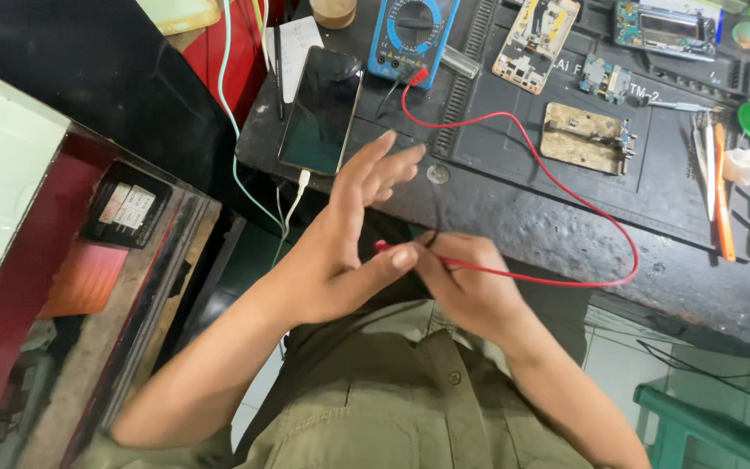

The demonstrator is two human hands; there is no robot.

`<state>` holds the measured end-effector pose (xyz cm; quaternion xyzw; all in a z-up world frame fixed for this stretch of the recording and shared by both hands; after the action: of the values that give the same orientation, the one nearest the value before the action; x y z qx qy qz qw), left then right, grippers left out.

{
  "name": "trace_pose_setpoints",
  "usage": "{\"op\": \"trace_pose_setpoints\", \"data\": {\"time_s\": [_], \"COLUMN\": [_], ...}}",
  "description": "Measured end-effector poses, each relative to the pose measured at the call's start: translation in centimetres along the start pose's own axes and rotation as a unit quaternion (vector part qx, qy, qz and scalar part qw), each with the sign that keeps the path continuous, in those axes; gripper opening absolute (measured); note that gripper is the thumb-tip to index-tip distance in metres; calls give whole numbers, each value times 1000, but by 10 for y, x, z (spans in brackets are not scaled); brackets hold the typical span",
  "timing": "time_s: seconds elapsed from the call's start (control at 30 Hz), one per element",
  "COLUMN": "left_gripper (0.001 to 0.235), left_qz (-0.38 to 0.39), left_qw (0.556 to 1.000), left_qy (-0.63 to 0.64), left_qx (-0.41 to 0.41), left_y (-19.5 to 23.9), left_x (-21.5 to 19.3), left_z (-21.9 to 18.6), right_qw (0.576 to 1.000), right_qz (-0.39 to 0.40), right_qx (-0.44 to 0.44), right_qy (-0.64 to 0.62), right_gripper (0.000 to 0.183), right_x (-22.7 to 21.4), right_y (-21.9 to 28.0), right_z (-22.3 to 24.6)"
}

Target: The person solders a small electronic component using a soldering iron and tweezers, then cleans the circuit board with a toothbrush and liquid from a bottle. Finally, they use a multimeter with probes to test the circuit board.

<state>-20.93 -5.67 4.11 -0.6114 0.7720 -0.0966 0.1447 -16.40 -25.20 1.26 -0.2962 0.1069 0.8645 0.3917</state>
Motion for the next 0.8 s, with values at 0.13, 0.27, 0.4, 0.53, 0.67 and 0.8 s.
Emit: {"op": "trace_pose_setpoints", "data": {"time_s": [0.13, 0.27, 0.4, 0.53, 0.67, 0.8], "left_gripper": [63, 42, 36, 29, 27, 31], "left_qz": [33, 62, 41, 26, 7, -18], "left_qw": [985, 937, 942, 922, 906, 929], "left_qy": [-157, -264, -281, -336, -373, -268], "left_qx": [-65, -220, -178, -191, -199, -255], "left_y": [49, 103, 131, 140, 147, 133], "left_x": [7, 20, 17, 1, -11, -23], "left_z": [45, 107, 154, 166, 170, 113], "right_qw": [995, 987, 980, 968, 933, 929], "right_qz": [-88, -142, -176, -230, -304, -298], "right_qx": [35, 53, 57, 65, 33, -11], "right_qy": [30, -53, -71, -81, -191, -219], "right_gripper": [38, 42, 45, 49, 53, 54], "right_x": [-36, -55, -64, -83, -101, -111], "right_y": [8, 8, 7, 11, 12, 28], "right_z": [4, 6, 9, 4, -18, -33]}}
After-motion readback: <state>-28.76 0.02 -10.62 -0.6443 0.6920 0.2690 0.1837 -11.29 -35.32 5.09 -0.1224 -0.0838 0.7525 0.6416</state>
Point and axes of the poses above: each hand's wrist, its own y-axis away from the middle knuckle, its own x-axis out of the palm, z = x × y, the point moved 1 cm from there along -y, towards the middle knuckle, and after that the axes turned 6 degrees about y, right-handed, at the moved point
